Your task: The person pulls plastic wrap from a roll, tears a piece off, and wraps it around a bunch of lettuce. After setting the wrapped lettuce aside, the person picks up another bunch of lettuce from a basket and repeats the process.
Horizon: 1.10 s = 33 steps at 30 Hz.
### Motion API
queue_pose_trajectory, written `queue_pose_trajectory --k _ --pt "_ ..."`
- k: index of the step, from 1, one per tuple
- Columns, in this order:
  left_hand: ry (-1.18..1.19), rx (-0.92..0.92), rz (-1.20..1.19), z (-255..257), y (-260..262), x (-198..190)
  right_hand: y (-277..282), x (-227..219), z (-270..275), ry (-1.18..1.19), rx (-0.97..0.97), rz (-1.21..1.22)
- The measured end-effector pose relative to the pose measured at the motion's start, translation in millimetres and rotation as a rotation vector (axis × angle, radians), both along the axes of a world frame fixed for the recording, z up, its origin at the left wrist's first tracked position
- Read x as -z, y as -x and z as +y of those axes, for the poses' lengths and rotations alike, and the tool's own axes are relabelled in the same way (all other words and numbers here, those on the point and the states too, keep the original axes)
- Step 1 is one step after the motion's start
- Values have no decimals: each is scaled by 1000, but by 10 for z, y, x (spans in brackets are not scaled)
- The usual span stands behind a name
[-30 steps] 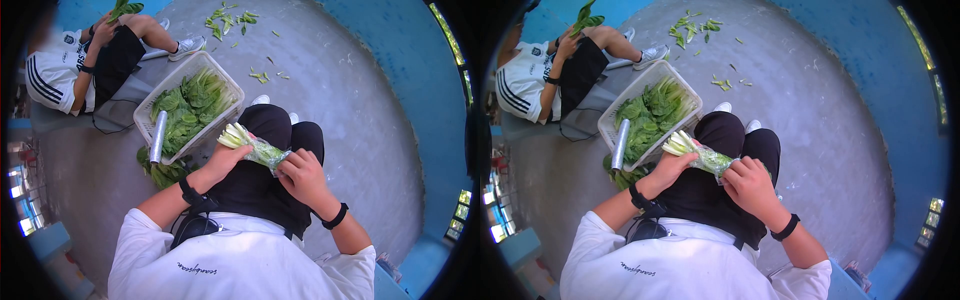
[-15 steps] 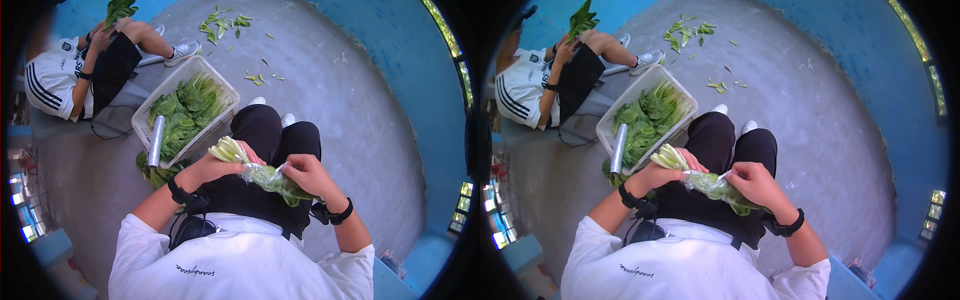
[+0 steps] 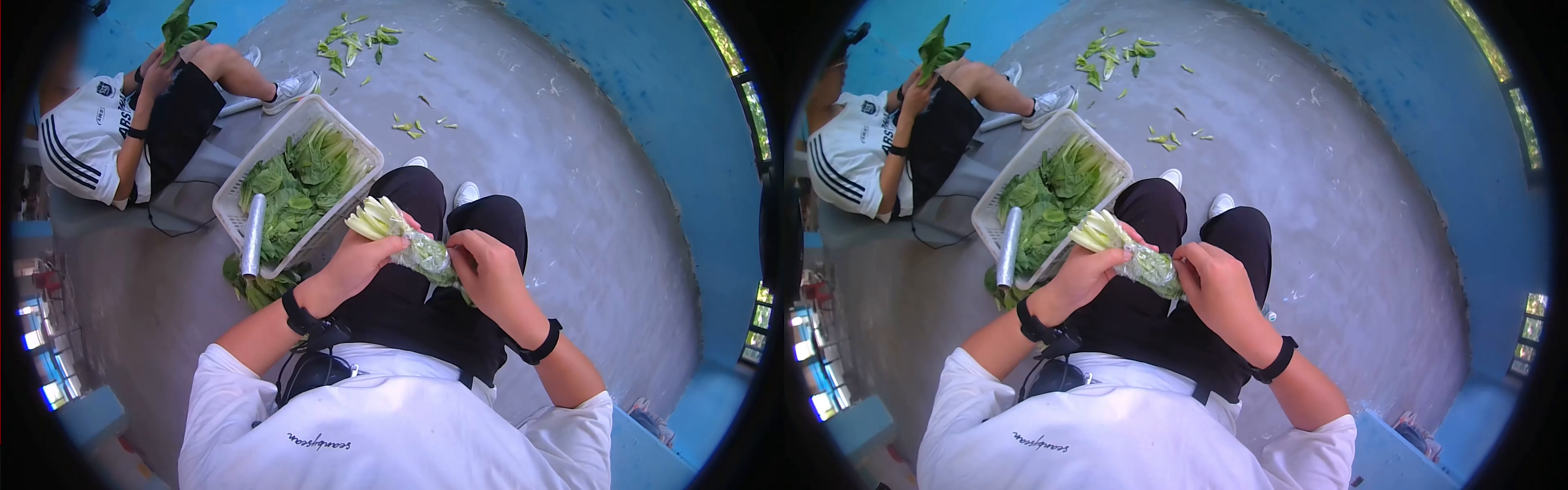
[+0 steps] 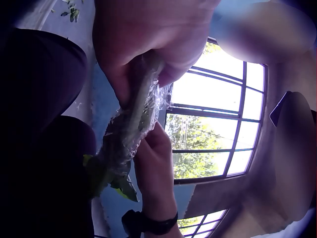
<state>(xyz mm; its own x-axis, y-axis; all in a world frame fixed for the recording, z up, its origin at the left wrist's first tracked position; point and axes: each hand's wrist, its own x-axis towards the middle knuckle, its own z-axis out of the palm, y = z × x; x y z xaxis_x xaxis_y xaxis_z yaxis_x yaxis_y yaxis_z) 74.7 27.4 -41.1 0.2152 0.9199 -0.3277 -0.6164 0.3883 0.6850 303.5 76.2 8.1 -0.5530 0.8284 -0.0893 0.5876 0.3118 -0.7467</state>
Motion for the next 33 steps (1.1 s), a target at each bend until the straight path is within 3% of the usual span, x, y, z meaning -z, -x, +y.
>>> queue_pose_trajectory --k 5,12,15,18,22,25,28,31,33 --pt "8 -8 2 -7 17 -44 33 -41 -52 -234 -110 136" --pt "-180 153 161 -15 -75 -118 79 -192 -129 407 -147 -69" --pt "-284 293 184 48 -72 -149 -43 94 -1 752 -321 187" --pt "-329 382 218 88 -78 -157 -107 102 38 986 -358 211" --pt "-350 329 178 116 -115 -309 -120 85 59 864 -322 240" --pt "-486 152 111 113 -112 -133 -92 -66 46 945 -231 371" --pt "-357 273 110 37 -221 -75 12 -190 -14 882 -115 453" --pt "-277 345 166 65 -339 -303 139 -78 -71 635 -67 450" --pt "-269 331 192 103 -365 -341 140 -156 -34 752 -76 431"
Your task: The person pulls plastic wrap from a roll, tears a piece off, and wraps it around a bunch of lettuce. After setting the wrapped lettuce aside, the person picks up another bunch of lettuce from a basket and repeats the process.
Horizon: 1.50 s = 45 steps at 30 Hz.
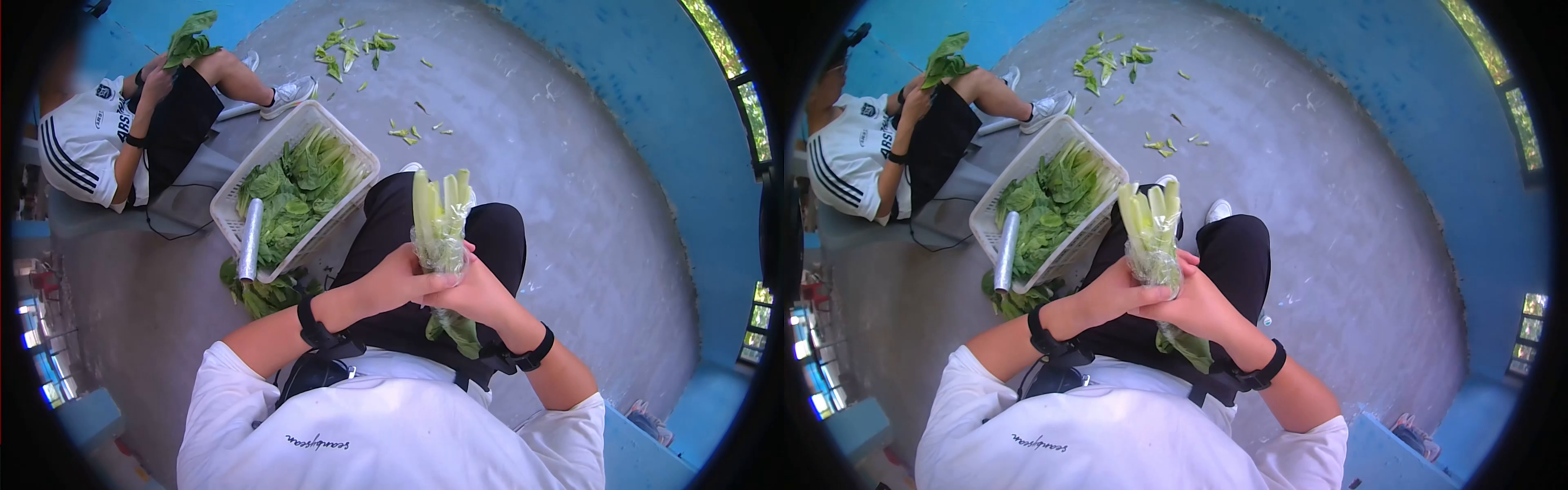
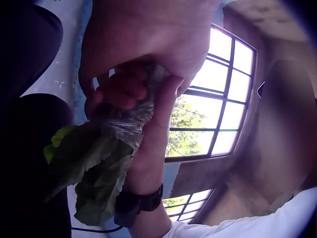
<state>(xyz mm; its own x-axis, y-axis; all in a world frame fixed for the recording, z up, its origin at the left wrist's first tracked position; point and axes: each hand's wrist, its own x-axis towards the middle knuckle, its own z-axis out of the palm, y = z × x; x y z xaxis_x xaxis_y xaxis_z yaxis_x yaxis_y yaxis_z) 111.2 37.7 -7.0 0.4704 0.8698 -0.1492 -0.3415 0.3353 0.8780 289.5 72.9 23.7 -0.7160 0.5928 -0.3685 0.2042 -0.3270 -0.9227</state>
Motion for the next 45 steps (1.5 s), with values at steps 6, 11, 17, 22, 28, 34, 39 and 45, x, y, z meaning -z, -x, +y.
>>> queue_pose_trajectory --k 6,11,17,22,28,34,39,45 --pt "98 -219 -85 -22 67 -24 -255 68 85 -36 117 -59" --pt "103 -192 39 -51 62 88 -201 -161 173 -619 415 -169" --pt "117 -219 35 -89 -171 1 -16 -288 122 -737 376 -212" --pt "185 -177 45 -64 -87 -200 -167 -213 63 -588 475 -74" --pt "142 53 -314 -111 -82 -72 -249 -122 32 -246 476 173" --pt "169 293 -518 -101 -69 -45 -156 -15 24 53 393 368" --pt "249 319 -479 -67 3 -121 -130 -33 119 79 322 302" --pt "190 463 -508 -69 -34 53 9 -15 87 173 298 335"
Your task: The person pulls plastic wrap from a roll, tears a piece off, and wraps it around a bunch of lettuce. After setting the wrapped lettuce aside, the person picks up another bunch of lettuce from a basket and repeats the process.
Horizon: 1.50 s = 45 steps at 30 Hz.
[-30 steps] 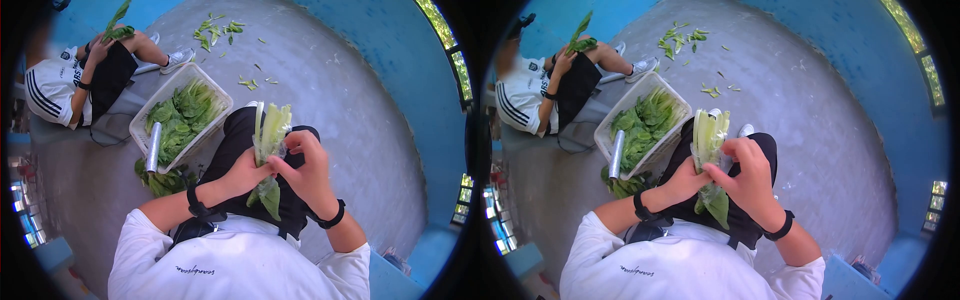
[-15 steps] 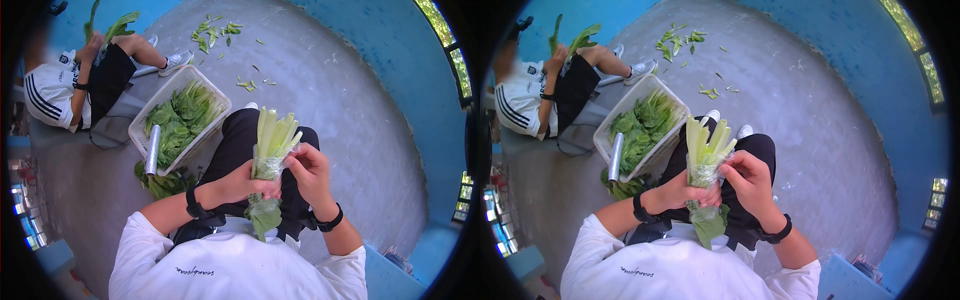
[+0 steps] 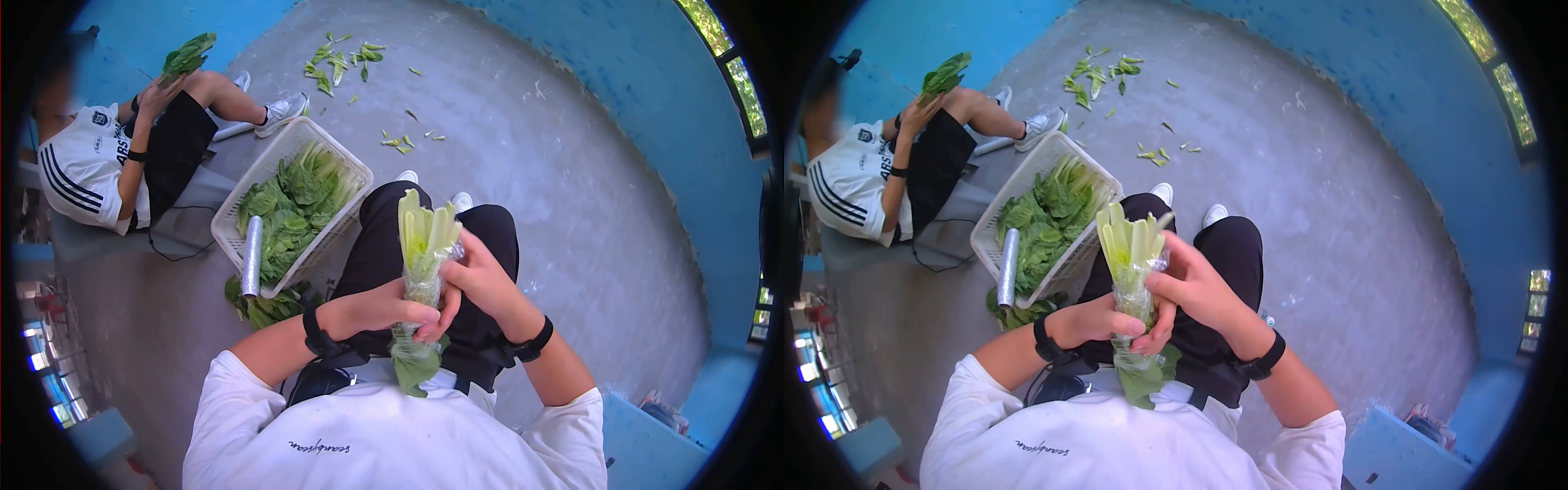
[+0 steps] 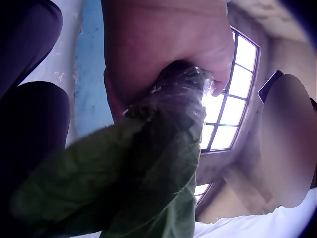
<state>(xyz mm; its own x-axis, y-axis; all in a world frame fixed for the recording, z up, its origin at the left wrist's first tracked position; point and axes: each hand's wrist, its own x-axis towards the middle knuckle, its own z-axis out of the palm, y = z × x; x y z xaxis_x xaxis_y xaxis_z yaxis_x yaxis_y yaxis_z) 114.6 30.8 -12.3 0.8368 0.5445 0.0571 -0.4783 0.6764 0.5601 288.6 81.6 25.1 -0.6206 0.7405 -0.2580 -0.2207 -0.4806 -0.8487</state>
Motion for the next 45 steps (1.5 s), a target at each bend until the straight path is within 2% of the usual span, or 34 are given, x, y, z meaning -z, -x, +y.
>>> queue_pose_trajectory --k 4,7,11,14,15,18,21,24,27,31,33,34,40,41,45 --pt "93 142 -44 -4 -38 -37 -130 175 61 -57 -200 36" --pt "49 -20 39 38 -130 -140 -292 -19 146 6 -267 -122" --pt "71 -351 320 52 -97 -142 -215 -188 110 -74 53 -193" --pt "58 -381 543 13 -91 -134 -185 -136 87 -362 120 -334" --pt "42 -361 561 9 -101 -162 -184 -198 84 -313 83 -396" --pt "232 -208 241 -24 -75 -122 -225 -176 124 -318 21 -382" --pt "262 -163 151 -12 -61 -197 -294 -74 103 -275 -3 -325" --pt "183 -256 232 -22 -85 -184 -275 -158 87 -266 -31 -238" --pt "97 -372 358 -4 -109 -179 -172 -106 29 -354 356 -296" --pt "49 -425 566 -25 -138 -151 -352 -85 41 -668 287 -474" --pt "42 -431 657 -31 -153 -137 -225 -190 -2 -623 424 -428" --pt "19 -454 663 -40 -173 -117 -182 -234 -15 -601 493 -405" --pt "-11 -525 723 -25 -228 -147 -300 -142 -6 -980 436 -508" --pt "20 -522 700 -25 -220 -166 -291 -147 -19 -965 451 -506" --pt "18 -396 521 -31 -137 -167 -280 -140 -100 -438 449 -232"
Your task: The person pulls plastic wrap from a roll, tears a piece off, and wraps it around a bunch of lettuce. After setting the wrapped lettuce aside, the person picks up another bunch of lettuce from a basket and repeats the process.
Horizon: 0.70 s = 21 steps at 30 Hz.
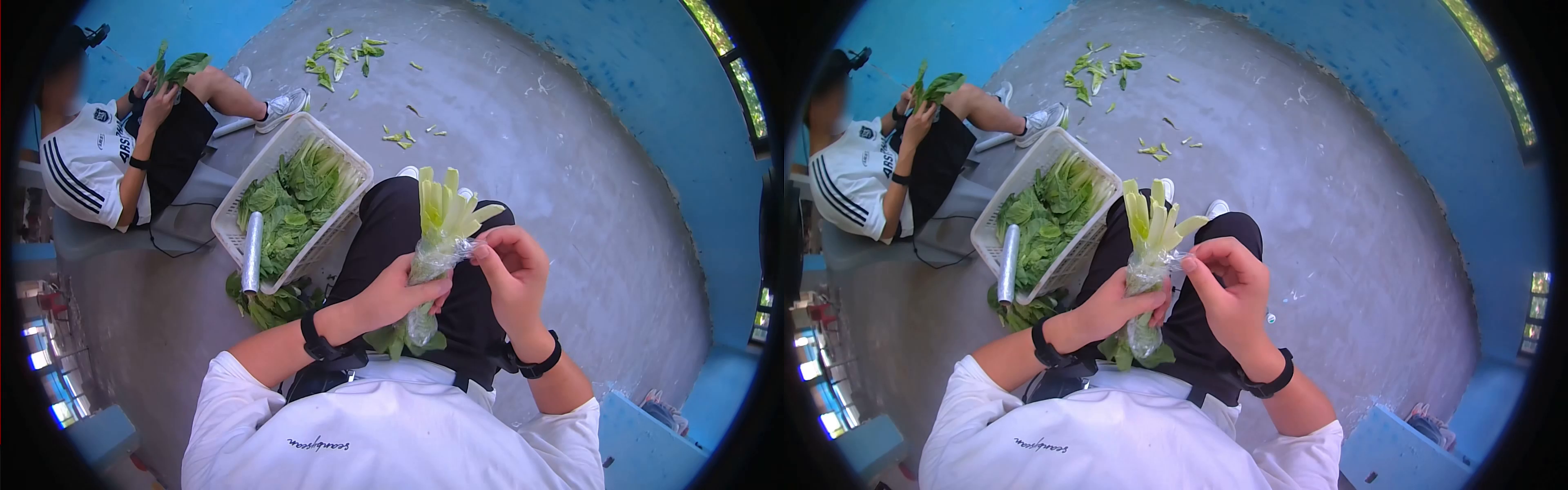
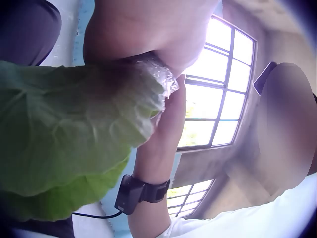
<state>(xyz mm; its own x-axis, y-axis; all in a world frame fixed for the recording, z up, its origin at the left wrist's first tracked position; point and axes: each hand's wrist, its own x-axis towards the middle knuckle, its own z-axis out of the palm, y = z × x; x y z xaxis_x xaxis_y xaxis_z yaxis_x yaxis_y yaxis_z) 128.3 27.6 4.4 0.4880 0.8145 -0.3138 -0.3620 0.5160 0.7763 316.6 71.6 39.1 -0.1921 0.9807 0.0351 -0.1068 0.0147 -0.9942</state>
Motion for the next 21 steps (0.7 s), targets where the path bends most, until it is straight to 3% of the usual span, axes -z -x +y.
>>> queue_pose_trajectory --k 2,9,11,14,17,21 --pt "-24 50 -118 -18 5 -25 -18 -51 -19 197 -67 115" --pt "-21 239 -329 -9 7 -19 -60 183 146 491 -313 287" --pt "-38 278 -321 6 17 -35 -98 259 186 624 -411 464" --pt "-53 339 -298 29 41 -38 -123 262 187 636 -463 486" --pt "-20 312 -207 62 58 -64 -23 236 137 601 -374 504" --pt "-18 148 18 52 5 21 95 188 100 502 -114 281"
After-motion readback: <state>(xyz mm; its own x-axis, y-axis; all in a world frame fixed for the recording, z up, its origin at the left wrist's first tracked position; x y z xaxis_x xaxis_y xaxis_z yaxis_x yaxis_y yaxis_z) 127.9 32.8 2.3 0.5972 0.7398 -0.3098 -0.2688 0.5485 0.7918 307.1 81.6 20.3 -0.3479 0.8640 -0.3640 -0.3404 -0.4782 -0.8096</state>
